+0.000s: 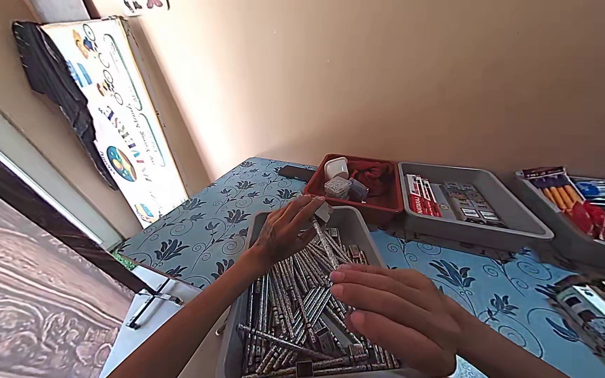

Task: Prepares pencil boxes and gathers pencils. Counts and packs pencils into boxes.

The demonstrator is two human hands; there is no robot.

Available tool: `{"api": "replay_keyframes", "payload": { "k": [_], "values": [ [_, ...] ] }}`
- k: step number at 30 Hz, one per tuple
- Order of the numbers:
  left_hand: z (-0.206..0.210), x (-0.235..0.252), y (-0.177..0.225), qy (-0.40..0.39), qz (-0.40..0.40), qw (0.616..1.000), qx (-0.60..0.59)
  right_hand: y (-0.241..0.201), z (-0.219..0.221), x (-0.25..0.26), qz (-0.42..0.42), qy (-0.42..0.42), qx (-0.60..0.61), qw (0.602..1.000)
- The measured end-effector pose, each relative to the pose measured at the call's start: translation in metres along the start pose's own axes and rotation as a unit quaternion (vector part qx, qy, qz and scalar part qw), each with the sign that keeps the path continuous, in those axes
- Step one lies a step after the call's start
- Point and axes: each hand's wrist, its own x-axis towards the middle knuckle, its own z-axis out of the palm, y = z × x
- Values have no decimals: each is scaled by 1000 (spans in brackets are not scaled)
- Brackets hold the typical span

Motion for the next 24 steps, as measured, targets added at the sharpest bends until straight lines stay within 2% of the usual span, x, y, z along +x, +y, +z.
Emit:
{"api": "replay_keyframes", "payload": {
  "k": [7, 15, 24],
  "values": [
    [1, 0, -1, 10, 12, 1000, -6, 14, 13, -9, -24, -12, -65, 998],
    [0, 0, 0, -1, 13, 1000, -12, 13, 16, -12, -35, -14, -58, 998],
    [-2, 1, 2, -8, 19, 1000, -20, 22, 25, -18, 8, -17, -84, 996]
  ]
}}
